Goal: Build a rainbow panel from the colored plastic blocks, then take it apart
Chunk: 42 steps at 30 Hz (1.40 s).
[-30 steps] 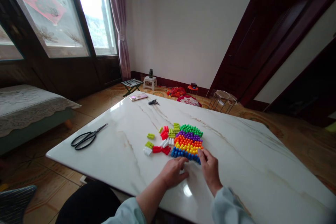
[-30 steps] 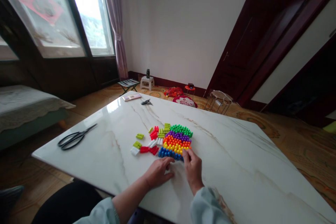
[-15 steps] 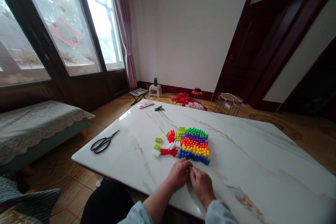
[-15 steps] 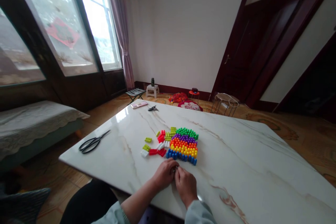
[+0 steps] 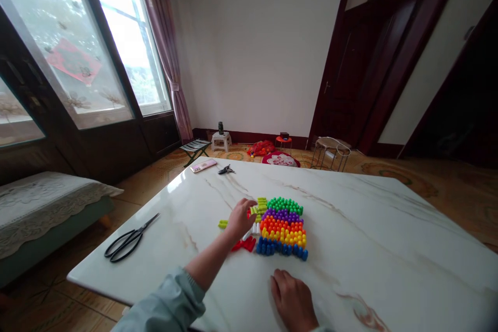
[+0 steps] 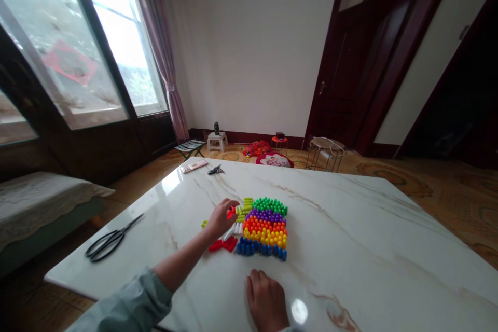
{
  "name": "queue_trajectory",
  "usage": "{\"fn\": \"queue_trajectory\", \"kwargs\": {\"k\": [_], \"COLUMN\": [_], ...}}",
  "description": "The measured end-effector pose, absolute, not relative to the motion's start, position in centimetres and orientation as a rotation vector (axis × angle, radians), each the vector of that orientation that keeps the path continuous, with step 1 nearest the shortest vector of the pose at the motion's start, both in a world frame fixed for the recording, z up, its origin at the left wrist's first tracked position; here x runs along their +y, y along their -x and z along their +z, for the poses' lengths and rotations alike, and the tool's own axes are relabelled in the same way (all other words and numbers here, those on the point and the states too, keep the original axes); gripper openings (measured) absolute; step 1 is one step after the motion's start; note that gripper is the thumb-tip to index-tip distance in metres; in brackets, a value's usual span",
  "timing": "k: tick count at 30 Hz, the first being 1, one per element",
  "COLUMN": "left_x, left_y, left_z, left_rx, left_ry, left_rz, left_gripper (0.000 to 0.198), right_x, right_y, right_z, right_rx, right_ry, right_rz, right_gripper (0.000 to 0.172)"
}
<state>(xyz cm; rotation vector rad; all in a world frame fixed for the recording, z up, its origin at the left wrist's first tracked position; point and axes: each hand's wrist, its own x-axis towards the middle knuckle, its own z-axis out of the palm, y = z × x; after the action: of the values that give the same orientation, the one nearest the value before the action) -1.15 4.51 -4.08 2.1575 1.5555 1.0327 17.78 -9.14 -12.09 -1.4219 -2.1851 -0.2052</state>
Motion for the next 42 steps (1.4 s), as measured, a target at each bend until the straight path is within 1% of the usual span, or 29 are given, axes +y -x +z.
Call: {"fn": "queue_trajectory", "kwargs": {"k": [5,7,9,11,13,18,25,27,30,33,36,38,42], "left_x": [11.3,13.0,14.4,15.4,16.2,16.6,15.3,15.2,15.2,14.8,14.2,13.8,12.2], "left_y": [-0.2,-0.9,-1.4,-1.7,-1.7,-1.1,-0.9,-0.8,-0.5,-0.1,0.5,1.0,1.7], "left_z": [-4.4,-4.5,-4.6,-4.8,-5.2,-6.3,-6.3,-6.3,-6.5,-6.9,-7.2,-7.1,-5.7], "left_rx": [1.486,1.467,1.445,1.410,1.372,1.376,1.513,1.546,1.594,1.609,1.646,1.691,1.766], "left_ry": [-2.451,-2.472,-2.459,-2.451,-2.458,-2.510,-2.580,-2.548,-2.505,-2.480,-2.400,-2.335,-2.174], "left_rz": [0.471,0.252,0.077,-0.033,-0.068,0.015,0.062,0.084,0.115,0.222,0.468,0.593,0.812], "left_gripper": [0.072,0.082,0.087,0.084,0.078,0.058,0.039,0.036,0.041,0.040,0.026,0.019,0.005], "right_x": [-8.7,-8.5,-8.4,-8.4,-8.4,-8.6,-8.7,-8.7,-8.8,-8.9,-9.0,-9.0,-9.1], "right_y": [-17.9,-18.0,-18.1,-18.1,-18.0,-17.9,-17.7,-17.6,-17.5,-17.6,-17.6,-17.6,-17.6], "right_z": [-12.9,-13.5,-14.1,-14.5,-14.7,-14.2,-14.0,-14.0,-13.8,-13.3,-12.7,-12.3,-11.9], "right_rx": [-2.173,-2.169,-2.160,-2.154,-2.159,-2.164,-2.133,-2.127,-2.127,-2.141,-2.158,-2.165,-2.169], "right_ry": [1.356,1.325,1.324,1.347,1.362,1.378,1.372,1.384,1.409,1.420,1.414,1.415,1.434], "right_rz": [-0.274,-0.295,-0.318,-0.336,-0.338,-0.306,-0.246,-0.238,-0.220,-0.216,-0.205,-0.192,-0.185], "right_gripper": [0.028,0.026,0.023,0.020,0.018,0.014,0.019,0.020,0.021,0.021,0.021,0.022,0.023]}}
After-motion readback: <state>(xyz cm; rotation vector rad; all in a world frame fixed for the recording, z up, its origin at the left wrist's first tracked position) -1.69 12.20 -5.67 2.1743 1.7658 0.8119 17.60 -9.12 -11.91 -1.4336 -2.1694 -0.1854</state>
